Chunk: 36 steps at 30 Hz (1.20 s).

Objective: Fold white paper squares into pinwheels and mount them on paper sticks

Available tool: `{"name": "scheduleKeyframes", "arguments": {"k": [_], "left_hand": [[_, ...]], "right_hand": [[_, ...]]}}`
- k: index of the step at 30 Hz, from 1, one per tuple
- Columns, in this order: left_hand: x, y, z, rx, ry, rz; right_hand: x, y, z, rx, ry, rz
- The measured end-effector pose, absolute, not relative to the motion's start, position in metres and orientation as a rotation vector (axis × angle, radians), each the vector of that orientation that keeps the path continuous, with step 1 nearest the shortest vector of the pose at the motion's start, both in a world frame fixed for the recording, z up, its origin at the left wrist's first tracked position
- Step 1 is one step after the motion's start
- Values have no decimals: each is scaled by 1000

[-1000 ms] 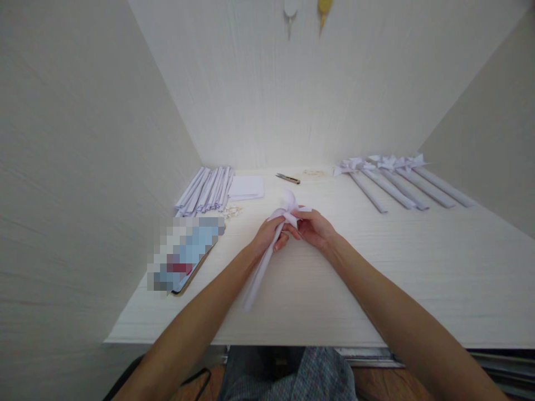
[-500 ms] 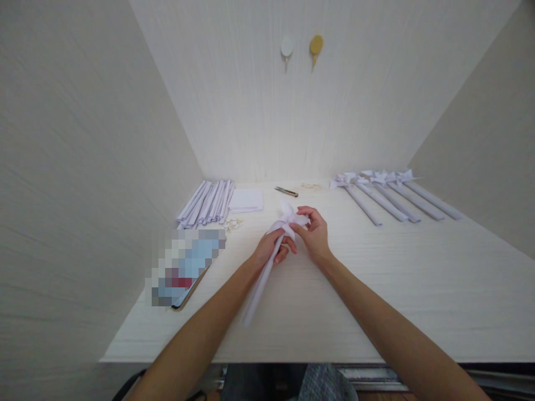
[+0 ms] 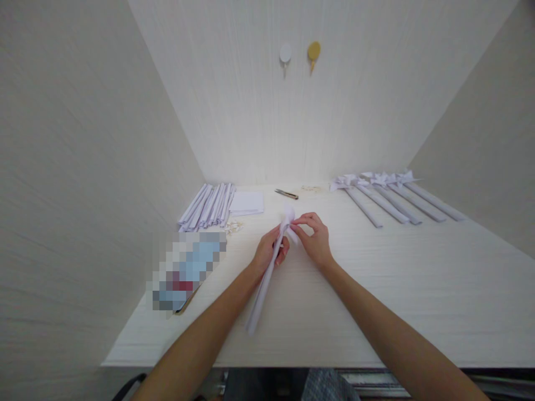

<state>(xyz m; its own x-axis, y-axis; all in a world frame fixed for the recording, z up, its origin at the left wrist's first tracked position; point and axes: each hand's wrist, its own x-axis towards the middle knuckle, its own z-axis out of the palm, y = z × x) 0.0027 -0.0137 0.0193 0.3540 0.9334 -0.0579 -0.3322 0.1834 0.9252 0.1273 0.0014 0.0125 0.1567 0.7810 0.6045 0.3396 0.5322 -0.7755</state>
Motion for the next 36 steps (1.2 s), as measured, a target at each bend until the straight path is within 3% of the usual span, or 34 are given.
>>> {"name": "scheduleKeyframes", "arguments": {"k": [14,24,36], "left_hand": [[2,-14,24,1050,850,1048],[5,-12,18,1092,907,1026],[0,-13,19,1299,1016,1009]], "right_hand": [[124,8,4,-1095,-1194,928],[117,-5,11,-1160,-1474,389],[124,-2,9,-1117,-1667,233]]}}
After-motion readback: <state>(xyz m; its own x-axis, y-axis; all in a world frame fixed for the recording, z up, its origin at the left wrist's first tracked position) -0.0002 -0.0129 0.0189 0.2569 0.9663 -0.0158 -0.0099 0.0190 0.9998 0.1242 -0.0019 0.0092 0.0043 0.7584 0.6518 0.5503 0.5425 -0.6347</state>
